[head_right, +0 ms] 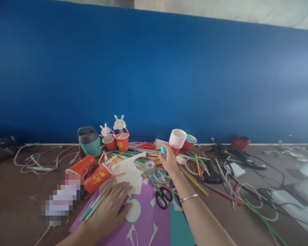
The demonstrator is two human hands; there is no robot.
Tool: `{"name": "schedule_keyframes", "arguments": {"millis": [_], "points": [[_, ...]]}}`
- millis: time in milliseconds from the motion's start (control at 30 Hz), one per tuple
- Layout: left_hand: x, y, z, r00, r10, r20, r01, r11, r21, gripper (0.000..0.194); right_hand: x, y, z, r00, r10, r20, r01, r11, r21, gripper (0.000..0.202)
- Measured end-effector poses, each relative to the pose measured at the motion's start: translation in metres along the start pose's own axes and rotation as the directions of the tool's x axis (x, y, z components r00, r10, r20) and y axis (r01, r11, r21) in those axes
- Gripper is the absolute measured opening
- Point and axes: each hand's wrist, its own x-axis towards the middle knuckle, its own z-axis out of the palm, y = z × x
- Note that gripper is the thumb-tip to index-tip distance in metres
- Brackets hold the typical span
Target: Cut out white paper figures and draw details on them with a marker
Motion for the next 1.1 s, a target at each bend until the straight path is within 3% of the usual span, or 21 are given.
{"name": "schedule_keyframes", "arguments": {"millis": [333, 600, 700, 833, 967, 1100], "points": [[0.0, 0.003, -0.009, 0.995, 0.032, 0.091, -0.028, 0.998, -0.054, 0.062, -0.002, 0.005, 0.002, 0.999, -0.007, 0.034, 0.009, 0.999, -0.044, 0.037], [0.002, 0.002, -0.008, 0.988, 0.075, 0.134, -0.06, 0.992, -0.111, 0.052, 0.003, 0.008, 0.005, 0.996, -0.02, 0.085, 0.028, 0.995, -0.097, 0.034], [0.004, 0.006, -0.01, 0.991, 0.111, 0.077, -0.099, 0.985, -0.143, 0.045, 0.004, 0.009, 0.007, 0.995, -0.01, 0.097, 0.022, 0.992, -0.128, 0.032], [0.004, 0.011, -0.014, 0.987, 0.116, -0.111, -0.136, 0.972, -0.194, 0.015, 0.006, 0.009, 0.009, 0.994, 0.004, 0.108, 0.015, 0.985, -0.171, 0.031], [0.005, 0.009, -0.014, 0.955, 0.144, -0.258, -0.195, 0.963, -0.185, 0.018, 0.006, 0.006, 0.011, 0.994, 0.019, 0.104, 0.004, 0.975, -0.223, 0.029], [0.005, 0.002, -0.007, 0.938, 0.123, -0.325, -0.181, 0.971, -0.155, 0.015, 0.006, 0.002, 0.011, 0.99, 0.038, 0.133, 0.001, 0.96, -0.281, 0.028]]}}
